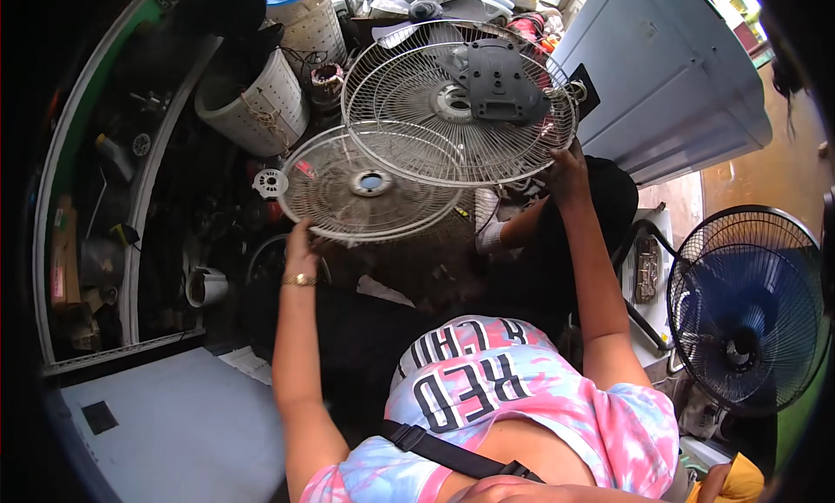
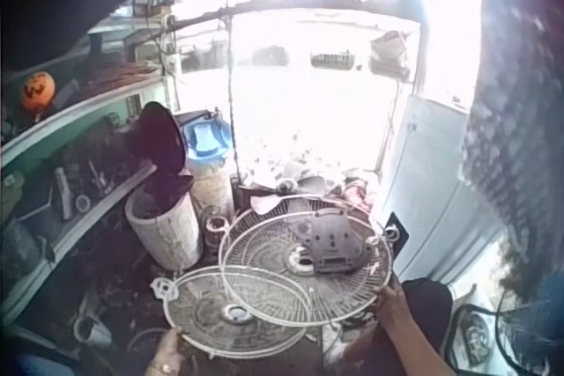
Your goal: The person sets aside an angle grinder, sorts fan blades and grilles, and works on a fan housing by driving screws with a power drill and cutting wires with scissors.
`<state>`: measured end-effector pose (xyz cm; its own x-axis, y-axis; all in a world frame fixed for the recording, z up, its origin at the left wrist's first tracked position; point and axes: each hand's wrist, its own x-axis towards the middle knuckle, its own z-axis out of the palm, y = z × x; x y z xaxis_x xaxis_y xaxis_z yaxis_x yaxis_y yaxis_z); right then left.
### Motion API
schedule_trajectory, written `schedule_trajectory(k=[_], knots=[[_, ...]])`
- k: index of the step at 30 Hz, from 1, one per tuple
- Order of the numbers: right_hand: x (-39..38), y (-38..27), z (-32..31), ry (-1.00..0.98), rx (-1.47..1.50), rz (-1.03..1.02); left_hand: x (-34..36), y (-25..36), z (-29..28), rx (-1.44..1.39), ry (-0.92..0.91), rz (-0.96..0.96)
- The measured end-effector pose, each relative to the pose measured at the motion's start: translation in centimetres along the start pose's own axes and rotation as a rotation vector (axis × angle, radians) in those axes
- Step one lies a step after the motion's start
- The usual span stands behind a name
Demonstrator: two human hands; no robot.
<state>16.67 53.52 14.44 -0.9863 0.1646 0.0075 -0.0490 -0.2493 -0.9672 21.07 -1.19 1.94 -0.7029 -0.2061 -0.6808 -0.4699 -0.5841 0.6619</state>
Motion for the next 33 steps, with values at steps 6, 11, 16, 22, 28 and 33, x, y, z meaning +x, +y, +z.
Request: schedule_trajectory(k=[6,11,16,22,28,33], knots=[[1.7,5.9,-0.1,0.171,0.229,0.147,-7.9,5.9,-6.6,-0.028,0.164,0.341],[0.7,12.7,5.9,0.104,0.424,0.489,-15.8,8.4,-13.5,0.042,0.545,0.664],[1.7,20.6,1.4,-0.005,0.5,0.384,-15.0,10.4,-13.5,-0.005,0.508,0.698],[0.4,17.0,4.9,-0.15,0.633,0.58,-15.7,9.9,-18.2,-0.099,0.557,0.52],[2.9,13.9,3.0,-0.192,0.636,0.472,-12.0,8.3,-19.5,-0.186,0.52,0.467],[2.8,16.4,3.4,-0.009,0.365,0.46,-13.5,9.2,-22.3,-0.322,0.559,0.398]])
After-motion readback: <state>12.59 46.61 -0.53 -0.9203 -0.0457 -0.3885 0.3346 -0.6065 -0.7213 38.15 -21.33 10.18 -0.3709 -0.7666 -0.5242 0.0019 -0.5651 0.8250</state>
